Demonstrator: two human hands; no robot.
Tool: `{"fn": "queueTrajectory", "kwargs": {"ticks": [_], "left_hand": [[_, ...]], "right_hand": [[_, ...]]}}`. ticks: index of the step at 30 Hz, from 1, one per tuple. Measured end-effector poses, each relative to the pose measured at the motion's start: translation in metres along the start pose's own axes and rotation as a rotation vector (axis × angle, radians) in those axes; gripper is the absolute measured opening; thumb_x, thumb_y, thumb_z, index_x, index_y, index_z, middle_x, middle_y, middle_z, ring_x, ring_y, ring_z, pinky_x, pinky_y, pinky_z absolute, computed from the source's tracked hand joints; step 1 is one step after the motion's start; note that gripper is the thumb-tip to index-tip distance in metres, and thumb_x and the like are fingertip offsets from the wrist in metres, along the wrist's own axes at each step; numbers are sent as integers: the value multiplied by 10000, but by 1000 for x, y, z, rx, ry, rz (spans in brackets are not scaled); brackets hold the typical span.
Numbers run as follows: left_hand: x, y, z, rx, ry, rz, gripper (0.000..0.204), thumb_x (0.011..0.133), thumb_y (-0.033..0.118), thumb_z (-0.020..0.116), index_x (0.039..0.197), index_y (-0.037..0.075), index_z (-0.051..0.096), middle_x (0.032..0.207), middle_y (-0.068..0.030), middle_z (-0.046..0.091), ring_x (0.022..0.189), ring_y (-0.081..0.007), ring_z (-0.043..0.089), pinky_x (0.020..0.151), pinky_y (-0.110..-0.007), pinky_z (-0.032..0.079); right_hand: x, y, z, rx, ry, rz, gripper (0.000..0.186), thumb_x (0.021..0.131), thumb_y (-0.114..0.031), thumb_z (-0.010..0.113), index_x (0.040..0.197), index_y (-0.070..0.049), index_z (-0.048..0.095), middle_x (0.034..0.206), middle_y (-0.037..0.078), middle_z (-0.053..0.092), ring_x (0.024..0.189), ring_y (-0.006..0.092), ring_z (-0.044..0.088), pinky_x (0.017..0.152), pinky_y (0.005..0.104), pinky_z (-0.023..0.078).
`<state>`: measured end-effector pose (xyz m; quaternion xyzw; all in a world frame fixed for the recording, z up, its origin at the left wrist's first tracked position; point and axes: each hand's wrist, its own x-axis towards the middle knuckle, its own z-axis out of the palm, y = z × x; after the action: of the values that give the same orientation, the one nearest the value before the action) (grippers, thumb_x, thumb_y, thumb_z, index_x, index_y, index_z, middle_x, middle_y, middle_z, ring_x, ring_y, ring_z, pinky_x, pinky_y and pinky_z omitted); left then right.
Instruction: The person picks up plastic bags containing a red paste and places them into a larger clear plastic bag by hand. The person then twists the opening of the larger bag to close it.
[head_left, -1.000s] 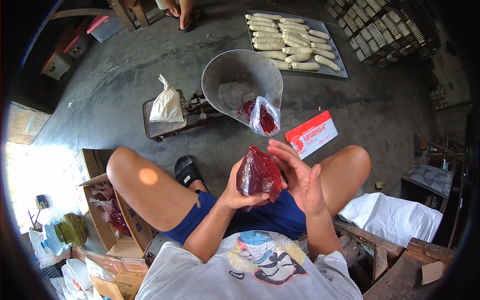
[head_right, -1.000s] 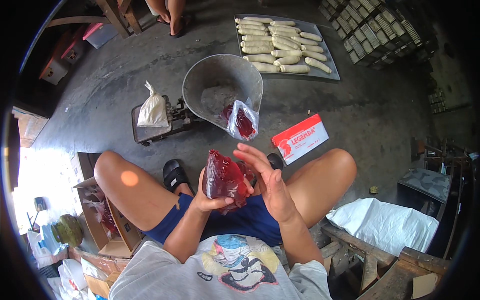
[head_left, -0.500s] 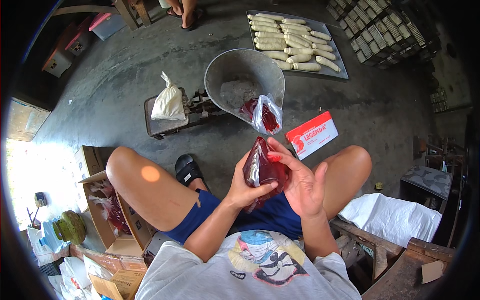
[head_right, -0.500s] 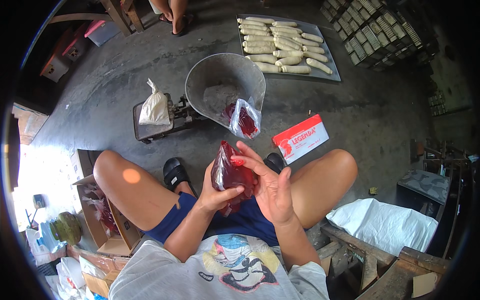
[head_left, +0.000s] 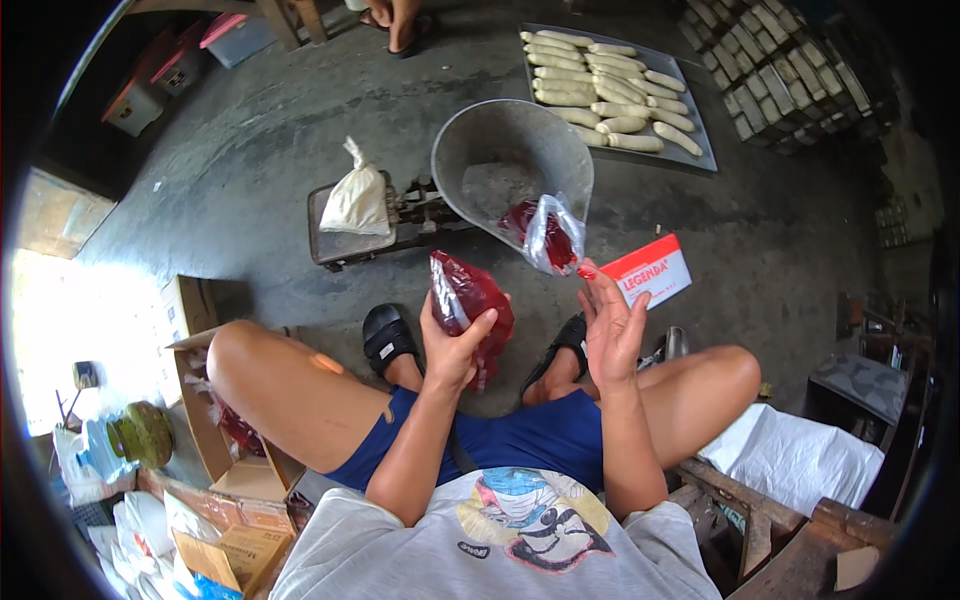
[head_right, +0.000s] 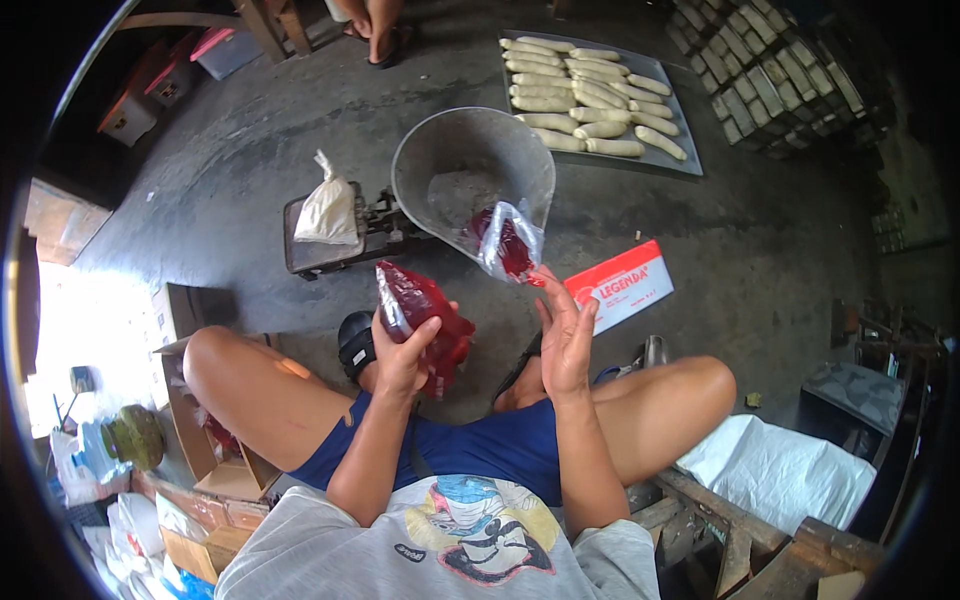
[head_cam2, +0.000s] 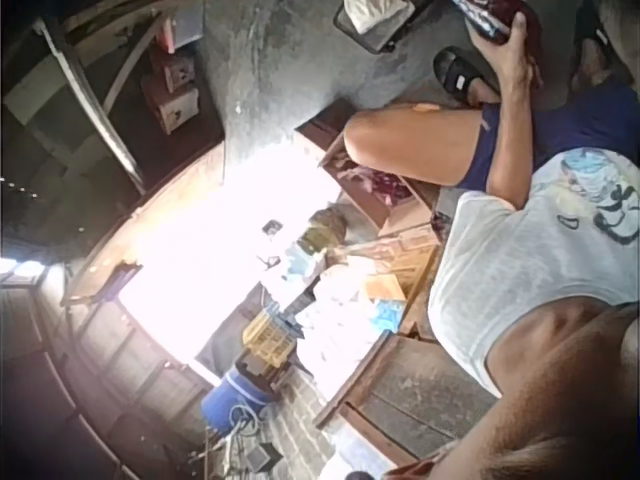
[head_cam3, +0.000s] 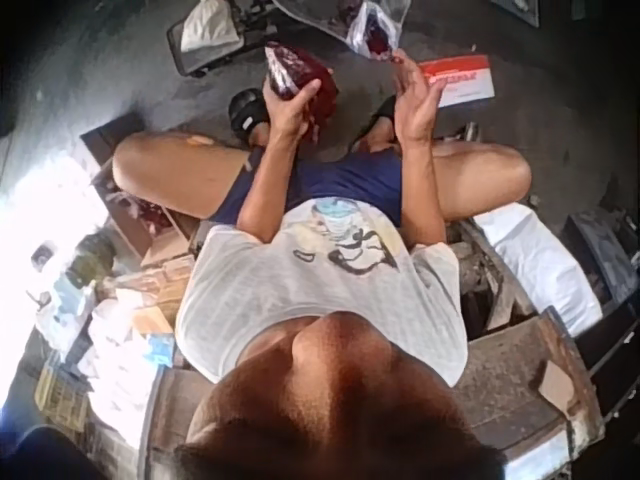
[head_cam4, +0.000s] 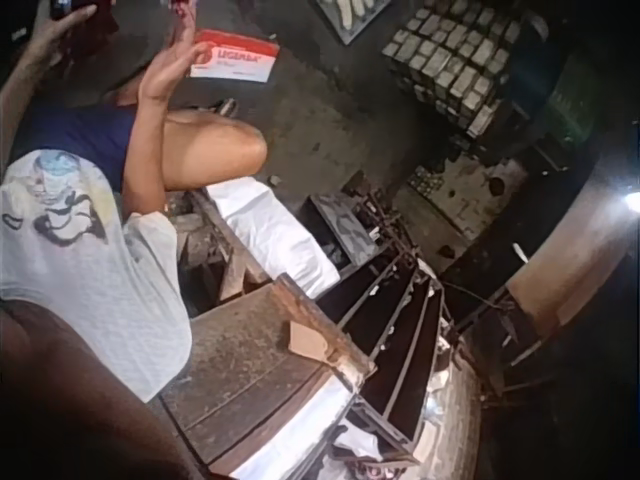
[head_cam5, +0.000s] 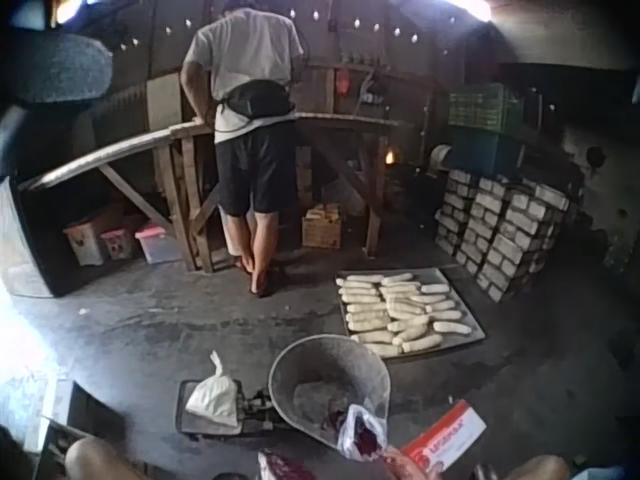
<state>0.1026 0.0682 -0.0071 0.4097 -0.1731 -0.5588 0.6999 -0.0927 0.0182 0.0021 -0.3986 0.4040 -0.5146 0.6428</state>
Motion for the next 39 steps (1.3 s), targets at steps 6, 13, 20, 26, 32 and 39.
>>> {"fn": "queueTrajectory", "kwargs": {"ticks": [6, 13, 20, 26, 32, 39], "left_hand": [[-2, -17, -6, 244, 65, 231, 616, 725, -21, 784, 1244, 1, 454, 1125, -133, 613, 1015, -210, 627, 906, -334, 505], [43, -116, -74, 876, 248, 391, 644, 721, 164, 837, 1229, -11, 483, 1210, -191, 615, 1136, -288, 604, 911, -379, 487], [28, -162, -81, 1144, 239, 39, 697, 691, 295, 854, 1202, -38, 517, 1098, -281, 640, 1041, -448, 616, 893, -454, 483], [4, -169, -86, 976, 473, 238, 692, 685, 285, 855, 1222, 0, 525, 1104, -235, 629, 1077, -422, 587, 922, -478, 453], [-12, -175, -111, 1200, 568, -85, 731, 682, 240, 859, 1261, 5, 481, 1180, -218, 594, 1116, -410, 570, 930, -462, 451], [-10, -159, -88, 1153, 623, -217, 623, 694, 248, 851, 1151, 24, 491, 1004, -169, 584, 938, -366, 587, 907, -457, 459]], "right_hand": [[5, 13, -8, 37, 13, -86, 821, 972, -677, 136, 1362, -45, 487, 1516, 164, 371, 1430, 271, 278, 1178, 421, 158], [11, 26, -13, 93, 46, -137, 798, 977, -666, 171, 1372, -49, 486, 1525, 169, 353, 1435, 274, 270, 1185, 411, 146], [3, 39, -24, 47, 91, -143, 736, 999, -618, 199, 1390, -54, 463, 1526, 170, 348, 1441, 288, 262, 1191, 439, 143], [2, 42, -22, -139, 53, -242, 701, 1011, -581, 223, 1401, -44, 449, 1527, 162, 349, 1437, 283, 282, 1189, 435, 149], [10, 38, -9, -445, 55, -345, 734, 1004, -592, 224, 1423, -29, 441, 1522, 194, 340, 1429, 311, 283, 1176, 439, 153], [14, 61, -11, -1070, 53, -485, 640, 988, -587, 315, 1477, -186, 416, 1564, 276, 144, 1411, 474, 191, 1148, 558, 141]]}}
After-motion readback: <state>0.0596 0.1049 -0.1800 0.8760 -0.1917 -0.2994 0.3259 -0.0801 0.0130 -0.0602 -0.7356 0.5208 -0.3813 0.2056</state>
